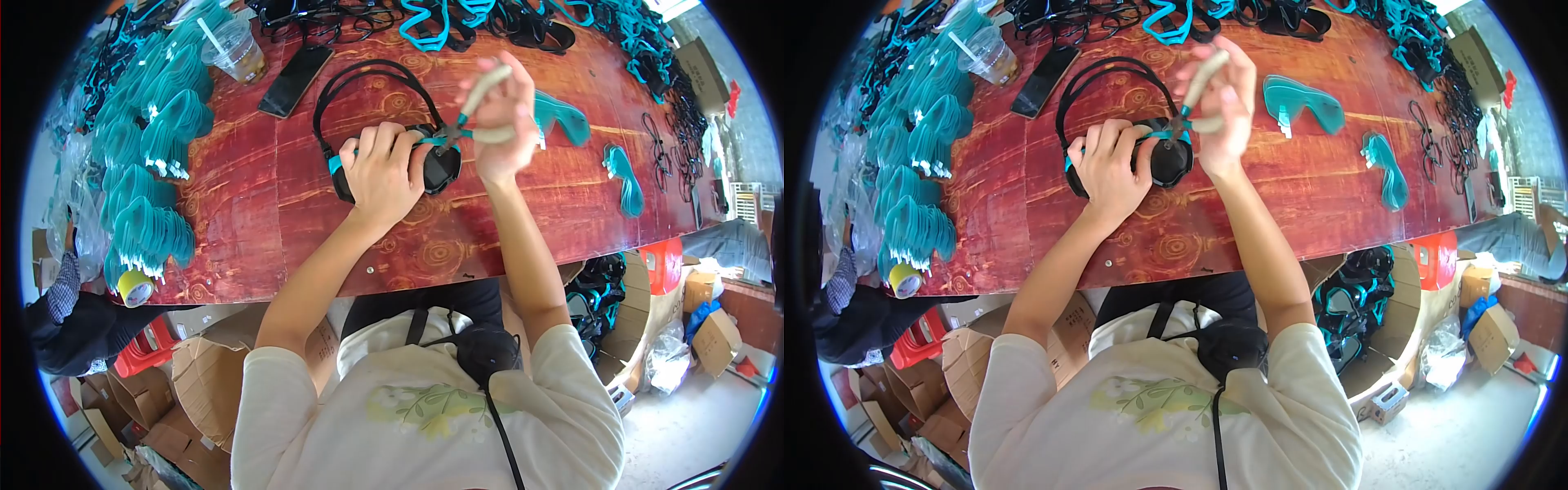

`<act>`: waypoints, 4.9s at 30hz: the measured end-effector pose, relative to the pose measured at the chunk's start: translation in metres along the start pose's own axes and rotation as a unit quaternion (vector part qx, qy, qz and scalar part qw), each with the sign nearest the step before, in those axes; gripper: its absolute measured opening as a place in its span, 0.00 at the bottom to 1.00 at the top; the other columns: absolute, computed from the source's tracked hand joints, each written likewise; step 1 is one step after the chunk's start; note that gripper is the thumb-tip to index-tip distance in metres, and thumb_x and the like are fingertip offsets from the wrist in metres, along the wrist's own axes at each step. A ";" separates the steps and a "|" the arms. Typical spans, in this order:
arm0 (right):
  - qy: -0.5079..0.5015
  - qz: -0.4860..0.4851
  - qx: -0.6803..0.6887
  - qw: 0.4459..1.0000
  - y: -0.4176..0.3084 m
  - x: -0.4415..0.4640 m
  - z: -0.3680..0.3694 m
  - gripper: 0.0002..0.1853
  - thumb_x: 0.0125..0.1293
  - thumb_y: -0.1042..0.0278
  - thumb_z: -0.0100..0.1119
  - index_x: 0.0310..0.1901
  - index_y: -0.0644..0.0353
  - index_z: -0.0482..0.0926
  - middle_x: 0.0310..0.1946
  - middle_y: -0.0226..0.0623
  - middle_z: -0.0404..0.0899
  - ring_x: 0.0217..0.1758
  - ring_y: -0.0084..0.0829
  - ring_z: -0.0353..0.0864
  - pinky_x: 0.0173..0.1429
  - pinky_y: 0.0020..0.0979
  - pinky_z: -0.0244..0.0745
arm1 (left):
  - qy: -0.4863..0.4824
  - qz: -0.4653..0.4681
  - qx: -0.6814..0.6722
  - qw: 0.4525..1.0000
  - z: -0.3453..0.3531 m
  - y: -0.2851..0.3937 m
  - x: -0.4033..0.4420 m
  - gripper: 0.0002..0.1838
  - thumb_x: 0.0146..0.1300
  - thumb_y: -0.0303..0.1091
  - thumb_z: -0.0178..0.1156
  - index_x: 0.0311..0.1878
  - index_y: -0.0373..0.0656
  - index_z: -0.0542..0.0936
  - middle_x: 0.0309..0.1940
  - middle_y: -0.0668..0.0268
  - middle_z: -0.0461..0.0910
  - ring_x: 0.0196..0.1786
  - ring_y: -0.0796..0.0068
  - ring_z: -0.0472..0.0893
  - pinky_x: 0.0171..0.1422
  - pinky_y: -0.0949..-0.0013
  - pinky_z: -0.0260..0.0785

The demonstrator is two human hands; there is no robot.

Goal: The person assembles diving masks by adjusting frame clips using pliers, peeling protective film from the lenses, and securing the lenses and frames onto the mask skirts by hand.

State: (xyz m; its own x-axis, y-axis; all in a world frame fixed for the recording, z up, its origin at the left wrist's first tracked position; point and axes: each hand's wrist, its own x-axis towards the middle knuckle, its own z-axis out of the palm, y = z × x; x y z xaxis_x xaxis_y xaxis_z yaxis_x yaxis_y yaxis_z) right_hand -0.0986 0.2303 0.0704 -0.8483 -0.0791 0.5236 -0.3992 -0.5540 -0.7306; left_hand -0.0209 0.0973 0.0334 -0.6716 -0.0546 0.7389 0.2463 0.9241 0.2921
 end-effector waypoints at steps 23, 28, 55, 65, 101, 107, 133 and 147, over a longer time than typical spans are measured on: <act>0.149 0.132 -0.084 0.976 -0.090 -0.053 -0.064 0.26 0.75 0.61 0.42 0.15 0.49 0.54 0.11 0.22 0.50 0.14 0.19 0.47 0.21 0.27 0.42 | 0.024 0.038 0.027 0.999 -0.001 -0.003 -0.006 0.07 0.63 0.41 0.61 0.37 0.51 0.82 0.36 0.73 0.77 0.41 0.72 0.74 0.50 0.64 0.54; 0.000 0.136 -0.008 0.991 -0.165 -0.012 -0.033 0.23 0.73 0.61 0.44 0.15 0.48 0.62 0.11 0.21 0.49 0.13 0.20 0.49 0.20 0.26 0.45 | 0.044 0.047 0.026 0.998 0.003 -0.004 -0.005 0.06 0.62 0.41 0.62 0.37 0.51 0.81 0.35 0.73 0.77 0.41 0.72 0.74 0.50 0.64 0.54; 0.144 0.267 -0.090 0.949 -0.102 -0.017 -0.040 0.17 0.69 0.66 0.54 0.20 0.50 0.67 0.13 0.20 0.60 0.14 0.16 0.54 0.21 0.24 0.46 | 0.009 0.033 0.033 0.999 -0.004 -0.001 -0.003 0.06 0.63 0.40 0.61 0.37 0.51 0.81 0.36 0.73 0.77 0.41 0.71 0.74 0.50 0.63 0.53; -0.015 0.418 0.273 0.866 -0.108 -0.009 -0.094 0.26 0.74 0.61 0.43 0.13 0.46 0.55 0.08 0.19 0.48 0.10 0.17 0.43 0.17 0.23 0.41 | 0.018 0.037 0.030 0.999 -0.001 -0.002 -0.003 0.08 0.65 0.42 0.60 0.37 0.51 0.81 0.36 0.74 0.77 0.41 0.72 0.74 0.51 0.63 0.54; -0.051 0.367 0.126 0.920 -0.056 -0.038 -0.098 0.23 0.74 0.42 0.44 0.43 0.57 0.73 0.28 0.34 0.71 0.25 0.24 0.63 0.30 0.25 0.60 | 0.040 0.024 0.020 0.999 -0.013 0.005 -0.004 0.15 0.63 0.44 0.62 0.51 0.52 0.81 0.47 0.69 0.76 0.53 0.68 0.71 0.59 0.58 0.49; 0.006 0.345 0.108 0.933 -0.060 -0.042 -0.086 0.24 0.74 0.41 0.41 0.44 0.56 0.73 0.34 0.40 0.76 0.29 0.27 0.67 0.36 0.28 0.63 | -0.094 0.116 -0.233 0.961 -0.017 0.059 -0.012 0.29 0.56 0.48 0.67 0.55 0.39 0.74 0.49 0.57 0.74 0.51 0.56 0.73 0.56 0.56 0.60; 0.066 0.082 -0.124 0.987 -0.071 -0.089 -0.063 0.07 0.68 0.71 0.50 0.32 0.61 0.74 0.28 0.31 0.76 0.23 0.16 0.66 0.30 0.21 0.63 | -0.160 0.031 -0.360 0.919 0.018 0.093 -0.024 0.27 0.48 0.21 0.68 0.54 0.38 0.75 0.42 0.56 0.82 0.50 0.53 0.81 0.60 0.56 0.70; 0.040 -0.129 -0.145 0.980 -0.152 -0.044 -0.016 0.16 0.71 0.62 0.48 0.25 0.57 0.65 0.20 0.28 0.64 0.22 0.20 0.63 0.25 0.27 0.56 | 0.076 -0.157 -0.493 0.852 -0.047 0.021 0.017 0.05 0.61 0.19 0.64 0.40 0.34 0.79 0.35 0.64 0.82 0.37 0.80 0.79 0.48 0.76 0.70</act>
State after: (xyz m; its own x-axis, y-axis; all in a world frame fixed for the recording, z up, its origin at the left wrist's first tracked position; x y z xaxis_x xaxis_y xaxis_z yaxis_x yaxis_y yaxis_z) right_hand -0.0066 0.3315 0.1511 -0.7258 0.1042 0.6800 -0.6765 -0.2875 -0.6780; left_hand 0.0055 0.0977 0.0808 -0.7331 -0.3588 0.5778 0.5887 0.0908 0.8032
